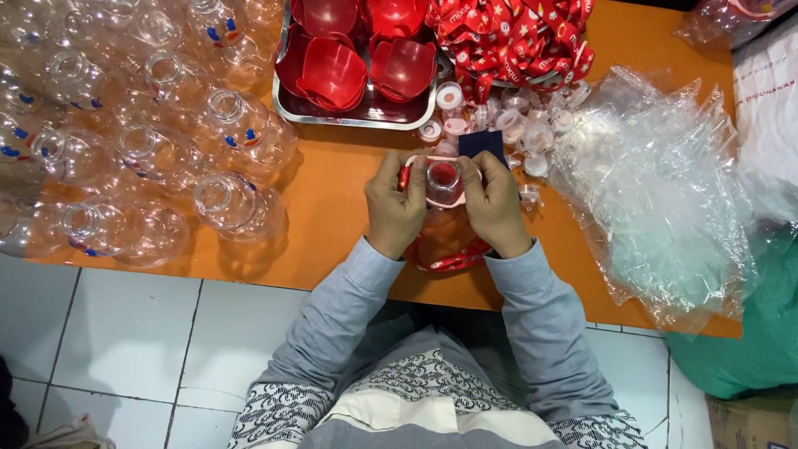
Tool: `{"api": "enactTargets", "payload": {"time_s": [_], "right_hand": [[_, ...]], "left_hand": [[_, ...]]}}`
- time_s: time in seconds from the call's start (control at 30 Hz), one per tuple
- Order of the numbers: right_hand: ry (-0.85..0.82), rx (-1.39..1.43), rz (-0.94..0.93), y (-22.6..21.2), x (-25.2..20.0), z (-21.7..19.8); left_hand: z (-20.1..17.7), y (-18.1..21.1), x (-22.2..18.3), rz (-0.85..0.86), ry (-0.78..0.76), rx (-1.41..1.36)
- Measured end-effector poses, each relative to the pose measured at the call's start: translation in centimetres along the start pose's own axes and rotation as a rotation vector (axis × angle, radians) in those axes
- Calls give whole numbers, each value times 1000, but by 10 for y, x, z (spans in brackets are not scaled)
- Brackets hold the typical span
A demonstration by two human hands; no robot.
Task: Attaching decorative red straps to clear plastic bottles at a workspace.
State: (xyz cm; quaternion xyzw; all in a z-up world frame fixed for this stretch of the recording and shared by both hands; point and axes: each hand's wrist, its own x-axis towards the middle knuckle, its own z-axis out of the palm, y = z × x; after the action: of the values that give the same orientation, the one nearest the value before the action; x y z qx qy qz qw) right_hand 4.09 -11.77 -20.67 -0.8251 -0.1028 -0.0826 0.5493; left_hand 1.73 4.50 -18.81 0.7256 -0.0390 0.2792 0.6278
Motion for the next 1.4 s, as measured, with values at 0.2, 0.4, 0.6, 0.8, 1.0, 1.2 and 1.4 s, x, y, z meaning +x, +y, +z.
{"api": "enactTargets", "payload": {"time_s": [0.2,0.4,0.6,0.8,1.0,1.2,1.4], "right_hand": [[-130,6,278,2,3,-5],[-115,-146,348,40,9,-6],[-151,-211,438,48,7,-7],[-186,-237,420,51,7,-9],[-129,-244,337,58,-7,-2],[-56,-117,278,32,-9,1],[-40,36,282,29,-11,-6]], "left_hand": [[4,-37,-6,-138,112,56],[0,-32,1,-177,129,113],[-7,-31,-8,-94,124,132],[-9,-27,-9,6,86,169],[-18,-56,-19,166,-18,163],[-18,-56,-18,24,-92,19],[-23,-46,-22,-110,-195,-142]]}}
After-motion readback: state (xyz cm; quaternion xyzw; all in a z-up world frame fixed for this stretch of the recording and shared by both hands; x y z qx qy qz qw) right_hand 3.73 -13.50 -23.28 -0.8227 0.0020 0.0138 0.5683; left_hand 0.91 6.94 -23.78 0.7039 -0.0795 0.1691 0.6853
